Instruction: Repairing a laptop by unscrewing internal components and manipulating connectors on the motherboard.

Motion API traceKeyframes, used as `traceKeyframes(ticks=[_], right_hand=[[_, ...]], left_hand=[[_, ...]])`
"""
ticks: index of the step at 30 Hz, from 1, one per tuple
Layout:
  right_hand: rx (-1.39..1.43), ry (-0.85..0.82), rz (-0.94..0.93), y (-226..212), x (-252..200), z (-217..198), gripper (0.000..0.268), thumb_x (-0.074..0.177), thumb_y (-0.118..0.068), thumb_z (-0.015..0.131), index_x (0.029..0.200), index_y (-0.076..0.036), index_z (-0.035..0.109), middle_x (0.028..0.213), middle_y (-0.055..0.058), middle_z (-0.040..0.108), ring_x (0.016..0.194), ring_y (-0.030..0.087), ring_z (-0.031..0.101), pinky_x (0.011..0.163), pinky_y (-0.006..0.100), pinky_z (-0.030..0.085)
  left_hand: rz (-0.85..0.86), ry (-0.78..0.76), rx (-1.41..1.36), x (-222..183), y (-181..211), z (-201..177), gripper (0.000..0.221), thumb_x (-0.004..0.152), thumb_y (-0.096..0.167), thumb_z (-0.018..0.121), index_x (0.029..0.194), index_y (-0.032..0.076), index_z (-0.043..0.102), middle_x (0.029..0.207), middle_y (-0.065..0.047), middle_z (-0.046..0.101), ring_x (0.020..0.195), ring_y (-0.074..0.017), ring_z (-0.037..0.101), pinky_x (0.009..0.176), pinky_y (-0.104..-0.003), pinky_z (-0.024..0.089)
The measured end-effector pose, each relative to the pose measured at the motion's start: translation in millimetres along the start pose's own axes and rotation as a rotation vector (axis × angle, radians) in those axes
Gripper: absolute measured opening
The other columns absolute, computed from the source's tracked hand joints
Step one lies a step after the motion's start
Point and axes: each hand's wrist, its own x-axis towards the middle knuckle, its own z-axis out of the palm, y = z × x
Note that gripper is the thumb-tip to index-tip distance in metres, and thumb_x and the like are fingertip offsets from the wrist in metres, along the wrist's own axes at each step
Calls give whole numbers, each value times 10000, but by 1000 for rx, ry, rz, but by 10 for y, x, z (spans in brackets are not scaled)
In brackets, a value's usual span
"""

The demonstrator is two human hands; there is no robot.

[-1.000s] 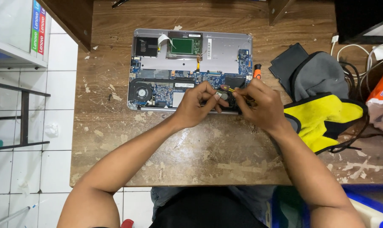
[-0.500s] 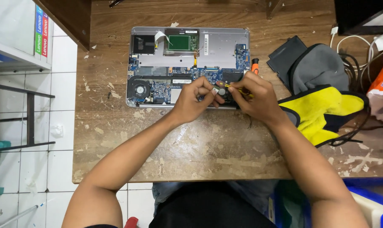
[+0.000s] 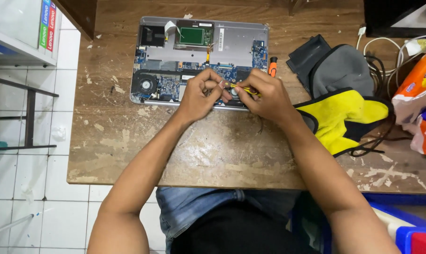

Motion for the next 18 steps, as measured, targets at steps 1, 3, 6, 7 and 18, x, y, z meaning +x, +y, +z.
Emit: traceKeyframes(ticks=[1, 3, 6, 7, 18], right_hand=[[4, -3, -3, 14, -15, -9, 27, 936, -13, 757, 933, 14, 760, 676, 105, 570, 518, 251, 582, 506, 338, 477], [12, -5, -9, 40, -19, -18, 40, 939, -12, 769, 918, 5, 740, 678, 95, 547, 537, 259, 591, 510, 332, 474], [24, -8, -26, 109, -55, 11, 79, 947, -24, 773, 910, 11, 713, 689, 122, 545, 566, 300, 601, 522, 355, 472], [23, 1, -23, 107, -60, 16, 79, 947, -24, 773, 910, 11, 713, 689, 122, 545, 566, 300, 601, 522, 355, 472], [-104, -76, -63, 123, -166, 77, 81, 988, -69, 737, 937, -20, 698, 749, 143, 587, 669, 364, 648, 558, 394, 501]], left_hand=[[-1, 5, 2, -8, 18, 8, 76, 1009, 43, 563, 1045, -15, 596, 776, -166, 766, 664, -175, 752, 671, -238, 570], [-25, -22, -6, 4, 73, -4, 86, 992, 62, 573, 1043, 4, 609, 748, -130, 762, 674, -147, 744, 675, -202, 537], [-22, -58, 21, 22, 59, -49, 86, 980, 42, 572, 1045, 5, 614, 749, -127, 761, 687, -136, 733, 683, -201, 535], [-23, -67, 26, 22, 48, -52, 86, 980, 42, 572, 1045, 5, 614, 749, -127, 761, 687, -136, 733, 683, -201, 535], [-46, -70, -53, -31, 90, -87, 99, 971, 64, 575, 1050, 16, 613, 764, -130, 760, 719, -149, 751, 698, -204, 552]])
